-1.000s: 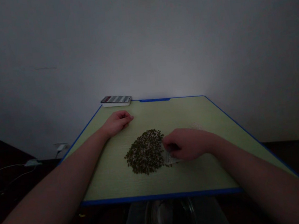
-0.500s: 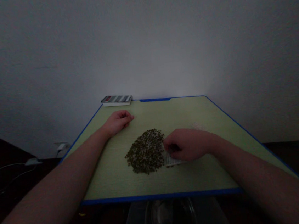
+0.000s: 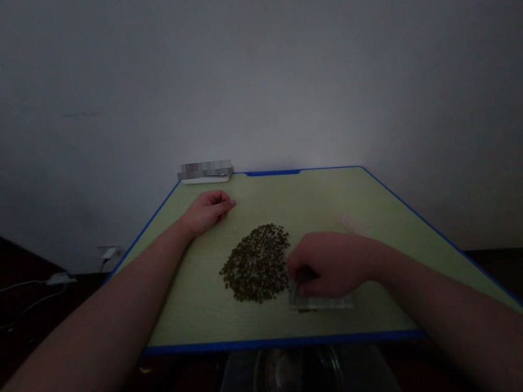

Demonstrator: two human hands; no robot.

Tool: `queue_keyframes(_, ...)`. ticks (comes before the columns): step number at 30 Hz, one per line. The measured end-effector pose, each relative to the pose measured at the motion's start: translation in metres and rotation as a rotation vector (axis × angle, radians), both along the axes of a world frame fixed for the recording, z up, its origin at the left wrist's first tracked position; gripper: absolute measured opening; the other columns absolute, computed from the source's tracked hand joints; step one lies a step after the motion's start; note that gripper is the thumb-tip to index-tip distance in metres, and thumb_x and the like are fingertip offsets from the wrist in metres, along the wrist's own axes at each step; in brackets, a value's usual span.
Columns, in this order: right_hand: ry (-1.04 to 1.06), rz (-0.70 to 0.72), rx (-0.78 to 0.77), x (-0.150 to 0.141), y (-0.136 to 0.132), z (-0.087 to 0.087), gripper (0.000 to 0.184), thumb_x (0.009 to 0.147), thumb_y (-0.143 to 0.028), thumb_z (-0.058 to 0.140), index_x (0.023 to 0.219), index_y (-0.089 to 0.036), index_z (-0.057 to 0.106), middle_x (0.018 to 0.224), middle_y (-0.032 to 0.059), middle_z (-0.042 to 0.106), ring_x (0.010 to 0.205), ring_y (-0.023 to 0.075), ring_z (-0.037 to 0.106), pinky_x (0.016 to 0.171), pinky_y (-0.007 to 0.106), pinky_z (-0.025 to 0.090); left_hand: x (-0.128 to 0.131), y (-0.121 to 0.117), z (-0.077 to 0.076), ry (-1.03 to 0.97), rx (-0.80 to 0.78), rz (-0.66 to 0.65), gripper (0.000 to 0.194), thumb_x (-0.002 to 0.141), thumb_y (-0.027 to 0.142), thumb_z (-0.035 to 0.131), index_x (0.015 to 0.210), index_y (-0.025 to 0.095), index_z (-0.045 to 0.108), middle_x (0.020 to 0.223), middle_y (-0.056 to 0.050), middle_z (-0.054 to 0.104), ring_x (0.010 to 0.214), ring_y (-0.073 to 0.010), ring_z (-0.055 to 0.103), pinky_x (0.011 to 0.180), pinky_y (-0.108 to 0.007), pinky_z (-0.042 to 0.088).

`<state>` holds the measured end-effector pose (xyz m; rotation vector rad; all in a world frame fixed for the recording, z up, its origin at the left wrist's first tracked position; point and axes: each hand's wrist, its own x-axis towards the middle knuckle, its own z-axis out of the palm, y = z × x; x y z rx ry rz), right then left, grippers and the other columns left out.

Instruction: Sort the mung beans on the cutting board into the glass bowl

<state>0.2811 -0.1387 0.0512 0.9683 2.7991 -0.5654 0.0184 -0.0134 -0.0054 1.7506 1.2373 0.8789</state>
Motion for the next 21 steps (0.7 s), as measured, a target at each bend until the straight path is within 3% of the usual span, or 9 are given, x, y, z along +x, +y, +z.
queue_keyframes(21, 0.069, 0.145, -0.292, -0.0065, -0.0012, -0.0020, 0.011, 0.073, -0.022, 0.064, 0.080, -0.015, 0.068, 0.063, -0.0020, 0.061, 0.054, 0.0087, 0.050, 0.050, 0.020, 0.033, -0.0007, 0.0024, -0.0009, -0.001, 0.007, -0.018, 0.028, 0.073, 0.042, 0.061, 0.065, 0.018, 0.049, 0.046, 0.006, 0.045, 0.040, -0.0065, 0.037, 0.041, -0.022, 0.025)
